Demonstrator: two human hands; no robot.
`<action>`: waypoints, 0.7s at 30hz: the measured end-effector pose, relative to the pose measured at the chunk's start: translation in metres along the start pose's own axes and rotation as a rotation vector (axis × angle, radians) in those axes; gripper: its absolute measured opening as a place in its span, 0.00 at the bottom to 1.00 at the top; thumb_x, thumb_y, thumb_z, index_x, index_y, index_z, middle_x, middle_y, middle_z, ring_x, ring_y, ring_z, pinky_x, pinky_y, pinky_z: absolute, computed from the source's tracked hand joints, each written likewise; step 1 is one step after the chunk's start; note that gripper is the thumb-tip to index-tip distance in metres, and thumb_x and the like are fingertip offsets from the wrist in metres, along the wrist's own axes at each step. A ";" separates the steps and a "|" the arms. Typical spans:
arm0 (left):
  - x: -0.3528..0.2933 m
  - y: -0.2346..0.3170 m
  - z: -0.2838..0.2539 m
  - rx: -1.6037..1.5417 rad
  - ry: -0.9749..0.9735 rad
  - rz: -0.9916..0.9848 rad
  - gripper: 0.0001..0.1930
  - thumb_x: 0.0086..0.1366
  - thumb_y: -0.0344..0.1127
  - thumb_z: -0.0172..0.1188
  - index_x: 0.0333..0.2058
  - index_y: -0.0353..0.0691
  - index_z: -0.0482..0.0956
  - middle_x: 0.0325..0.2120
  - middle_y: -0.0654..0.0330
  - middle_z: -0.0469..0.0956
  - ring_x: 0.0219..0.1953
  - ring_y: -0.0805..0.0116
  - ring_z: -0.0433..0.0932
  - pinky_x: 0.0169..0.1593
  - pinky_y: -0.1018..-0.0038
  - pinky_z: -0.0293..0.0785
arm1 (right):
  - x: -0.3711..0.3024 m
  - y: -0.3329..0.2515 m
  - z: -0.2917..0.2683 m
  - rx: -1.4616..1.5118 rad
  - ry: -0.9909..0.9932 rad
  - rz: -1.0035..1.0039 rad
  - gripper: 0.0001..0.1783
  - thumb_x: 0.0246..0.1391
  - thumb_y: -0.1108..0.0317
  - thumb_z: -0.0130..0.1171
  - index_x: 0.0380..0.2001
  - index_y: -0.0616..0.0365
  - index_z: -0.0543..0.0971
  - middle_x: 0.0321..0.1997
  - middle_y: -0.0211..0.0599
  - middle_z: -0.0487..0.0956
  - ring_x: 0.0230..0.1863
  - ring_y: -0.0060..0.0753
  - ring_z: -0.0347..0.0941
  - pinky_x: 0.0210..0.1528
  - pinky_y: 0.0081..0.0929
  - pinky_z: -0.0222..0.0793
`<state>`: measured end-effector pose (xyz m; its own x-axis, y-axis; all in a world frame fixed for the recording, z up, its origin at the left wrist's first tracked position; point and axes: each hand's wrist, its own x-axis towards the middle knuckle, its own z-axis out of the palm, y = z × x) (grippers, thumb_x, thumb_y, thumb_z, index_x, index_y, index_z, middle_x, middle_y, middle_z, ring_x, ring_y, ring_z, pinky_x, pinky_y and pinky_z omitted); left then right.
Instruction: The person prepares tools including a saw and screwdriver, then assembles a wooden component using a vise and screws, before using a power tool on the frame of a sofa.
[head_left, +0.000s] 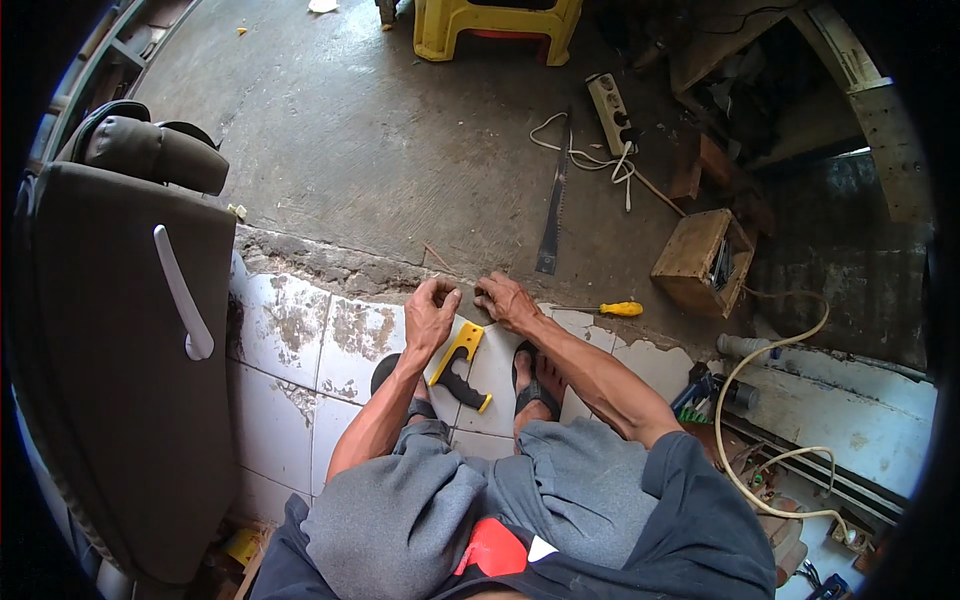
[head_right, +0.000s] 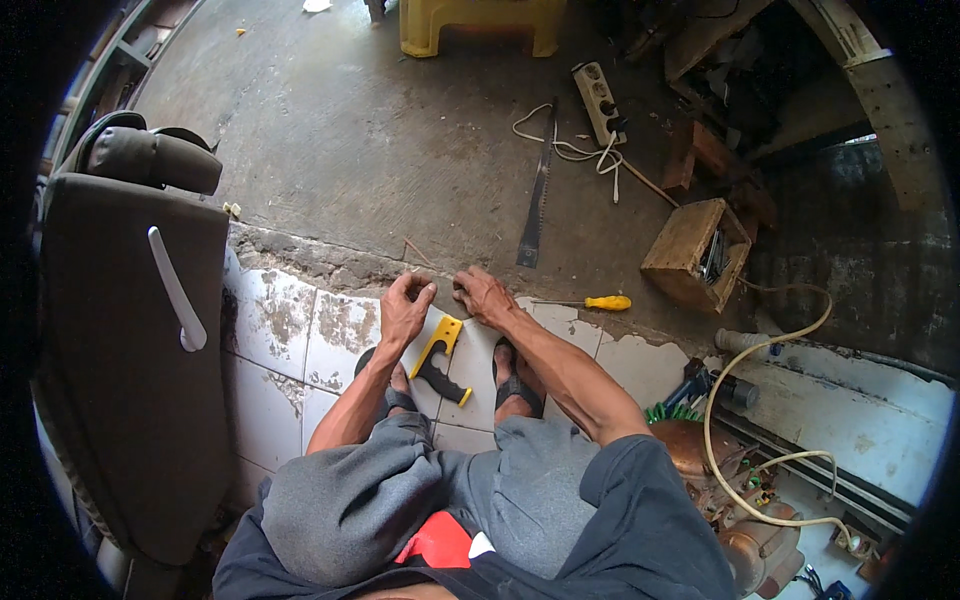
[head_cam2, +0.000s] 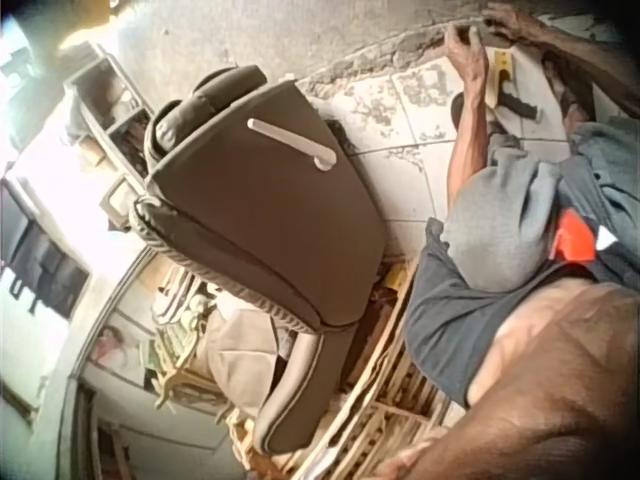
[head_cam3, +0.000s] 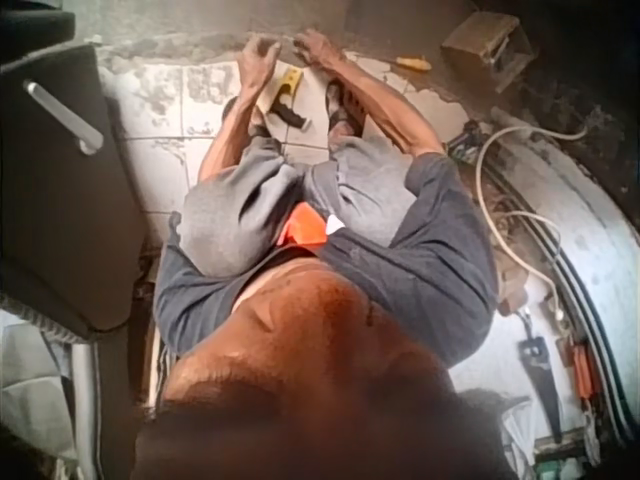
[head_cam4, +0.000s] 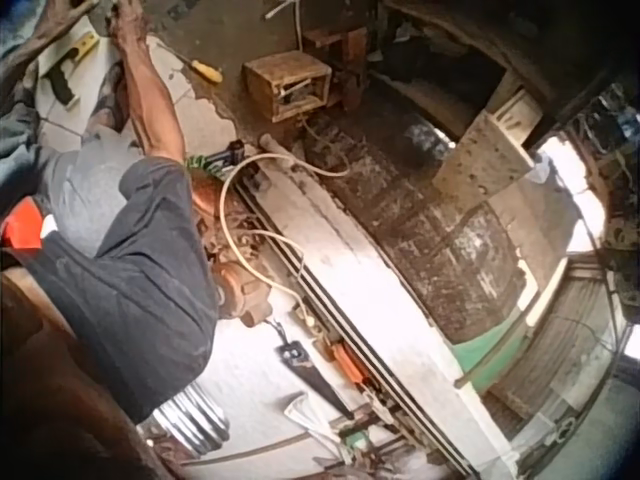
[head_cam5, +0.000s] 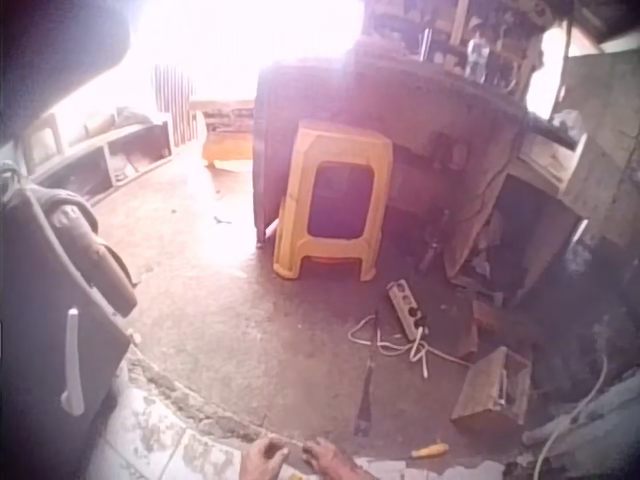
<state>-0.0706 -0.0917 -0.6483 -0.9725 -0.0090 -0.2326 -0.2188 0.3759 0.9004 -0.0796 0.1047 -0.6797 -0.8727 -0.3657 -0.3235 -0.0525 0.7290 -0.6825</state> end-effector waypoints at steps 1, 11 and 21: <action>-0.001 -0.001 0.001 -0.001 0.001 -0.004 0.11 0.61 0.36 0.64 0.38 0.34 0.82 0.25 0.58 0.81 0.29 0.71 0.79 0.36 0.73 0.76 | 0.000 -0.001 0.002 0.000 -0.004 0.001 0.16 0.59 0.61 0.58 0.46 0.59 0.76 0.43 0.49 0.75 0.46 0.54 0.74 0.48 0.41 0.72; -0.014 0.046 -0.001 0.098 -0.246 0.408 0.12 0.57 0.32 0.66 0.41 0.37 0.82 0.39 0.52 0.79 0.48 0.53 0.76 0.53 0.64 0.71 | -0.021 -0.028 -0.006 1.794 -0.008 0.511 0.11 0.57 0.63 0.50 0.34 0.60 0.75 0.32 0.35 0.76 0.29 0.31 0.71 0.31 0.32 0.68; -0.063 -0.013 -0.001 0.532 -0.257 0.292 0.25 0.58 0.39 0.66 0.51 0.37 0.73 0.40 0.47 0.72 0.44 0.48 0.72 0.46 0.57 0.70 | -0.049 0.053 -0.061 0.467 0.300 0.649 0.13 0.57 0.67 0.54 0.40 0.64 0.81 0.34 0.40 0.82 0.33 0.35 0.79 0.39 0.31 0.76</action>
<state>-0.0064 -0.0971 -0.6454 -0.9216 0.3597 -0.1459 0.1846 0.7369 0.6503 -0.0690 0.1966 -0.6601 -0.7557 0.2587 -0.6016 0.6504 0.4037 -0.6434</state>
